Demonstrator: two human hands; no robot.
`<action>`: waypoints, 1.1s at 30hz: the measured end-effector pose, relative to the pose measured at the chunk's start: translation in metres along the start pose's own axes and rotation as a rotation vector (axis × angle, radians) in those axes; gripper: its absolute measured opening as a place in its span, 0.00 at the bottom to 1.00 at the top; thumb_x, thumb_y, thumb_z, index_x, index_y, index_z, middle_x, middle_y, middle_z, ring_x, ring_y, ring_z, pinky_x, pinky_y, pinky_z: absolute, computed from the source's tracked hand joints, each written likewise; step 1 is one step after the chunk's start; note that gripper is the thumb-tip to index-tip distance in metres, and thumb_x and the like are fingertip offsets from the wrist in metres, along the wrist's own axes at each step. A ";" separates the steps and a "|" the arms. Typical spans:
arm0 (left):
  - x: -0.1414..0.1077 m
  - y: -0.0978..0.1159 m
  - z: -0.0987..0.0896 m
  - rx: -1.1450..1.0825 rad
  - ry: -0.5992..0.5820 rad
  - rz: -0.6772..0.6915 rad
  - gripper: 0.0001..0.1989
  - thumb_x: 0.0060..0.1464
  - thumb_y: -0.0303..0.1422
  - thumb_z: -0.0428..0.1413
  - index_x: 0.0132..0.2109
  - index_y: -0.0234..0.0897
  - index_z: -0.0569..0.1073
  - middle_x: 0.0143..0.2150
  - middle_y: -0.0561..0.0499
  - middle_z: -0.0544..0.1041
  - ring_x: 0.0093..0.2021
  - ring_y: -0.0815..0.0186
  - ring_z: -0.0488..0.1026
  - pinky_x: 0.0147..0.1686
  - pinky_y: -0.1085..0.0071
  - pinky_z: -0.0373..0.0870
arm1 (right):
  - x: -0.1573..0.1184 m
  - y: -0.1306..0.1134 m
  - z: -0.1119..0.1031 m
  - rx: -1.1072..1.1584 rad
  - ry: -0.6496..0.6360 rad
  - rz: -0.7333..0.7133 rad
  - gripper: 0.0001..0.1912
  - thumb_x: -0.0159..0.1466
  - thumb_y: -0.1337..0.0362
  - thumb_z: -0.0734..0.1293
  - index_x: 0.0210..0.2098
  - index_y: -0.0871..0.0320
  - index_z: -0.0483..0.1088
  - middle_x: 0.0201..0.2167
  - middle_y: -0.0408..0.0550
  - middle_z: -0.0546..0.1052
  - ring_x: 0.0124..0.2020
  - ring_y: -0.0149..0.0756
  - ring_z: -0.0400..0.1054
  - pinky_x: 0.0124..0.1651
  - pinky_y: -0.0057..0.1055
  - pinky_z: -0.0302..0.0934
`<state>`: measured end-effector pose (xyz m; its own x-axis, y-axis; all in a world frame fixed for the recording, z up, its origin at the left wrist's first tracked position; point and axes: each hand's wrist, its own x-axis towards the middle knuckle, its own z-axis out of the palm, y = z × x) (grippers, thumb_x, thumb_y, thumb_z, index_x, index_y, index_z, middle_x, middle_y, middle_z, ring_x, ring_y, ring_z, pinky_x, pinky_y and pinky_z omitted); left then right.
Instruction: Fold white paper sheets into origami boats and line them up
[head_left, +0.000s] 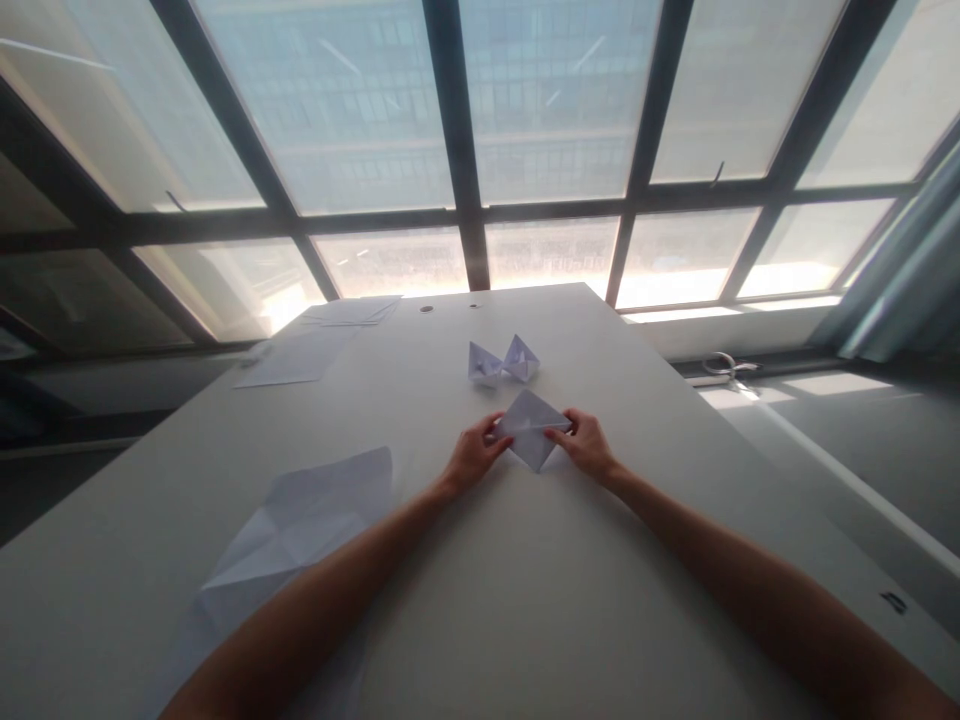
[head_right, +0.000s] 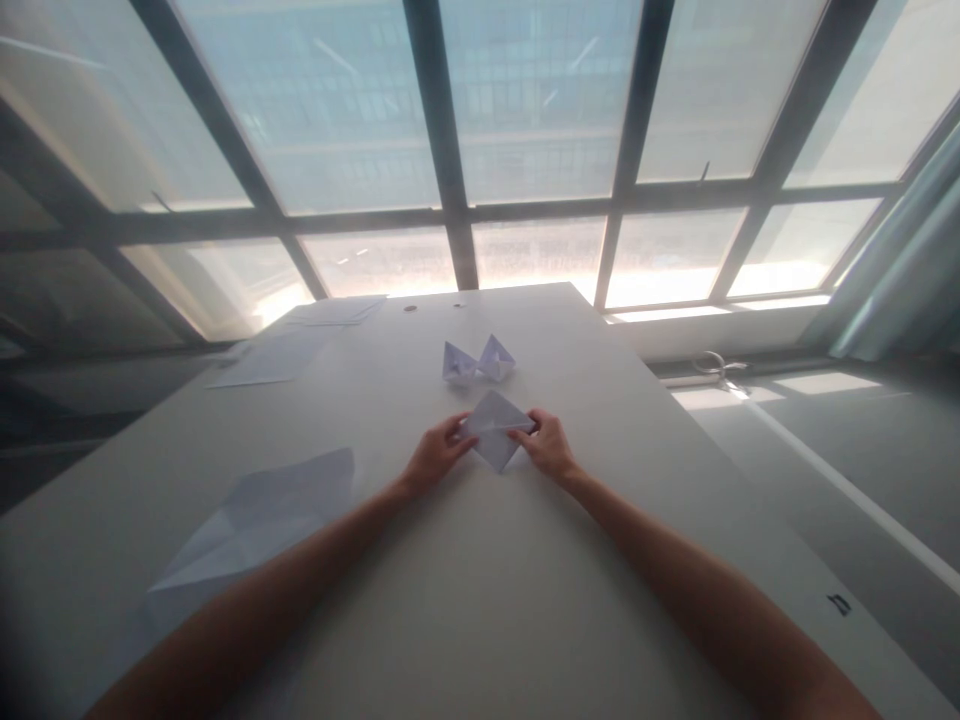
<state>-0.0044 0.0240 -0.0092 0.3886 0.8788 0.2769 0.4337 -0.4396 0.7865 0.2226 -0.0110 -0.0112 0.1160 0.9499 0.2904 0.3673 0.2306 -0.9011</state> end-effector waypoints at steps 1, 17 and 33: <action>0.000 0.001 -0.001 -0.080 -0.001 -0.007 0.24 0.55 0.44 0.59 0.54 0.34 0.73 0.45 0.46 0.80 0.42 0.58 0.77 0.44 0.64 0.73 | 0.000 0.000 0.000 0.018 0.004 -0.002 0.15 0.53 0.52 0.71 0.28 0.59 0.70 0.22 0.41 0.72 0.24 0.32 0.63 0.26 0.27 0.56; -0.010 0.026 -0.008 -0.009 0.309 0.413 0.06 0.59 0.35 0.59 0.35 0.40 0.78 0.37 0.49 0.81 0.39 0.62 0.77 0.44 0.64 0.72 | -0.008 -0.013 -0.012 -0.282 0.099 -0.640 0.05 0.67 0.62 0.66 0.34 0.54 0.74 0.34 0.46 0.78 0.39 0.38 0.67 0.47 0.37 0.58; -0.010 0.018 -0.008 0.426 -0.077 0.320 0.10 0.54 0.20 0.55 0.36 0.40 0.77 0.39 0.51 0.78 0.43 0.63 0.73 0.47 0.67 0.68 | -0.005 -0.009 -0.014 -0.798 -0.327 -0.645 0.07 0.64 0.72 0.66 0.34 0.56 0.74 0.37 0.48 0.77 0.43 0.39 0.65 0.52 0.36 0.51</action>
<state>-0.0069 0.0085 0.0061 0.6072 0.6794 0.4120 0.5691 -0.7337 0.3712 0.2317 -0.0205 0.0004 -0.5241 0.7358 0.4289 0.7803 0.6166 -0.1042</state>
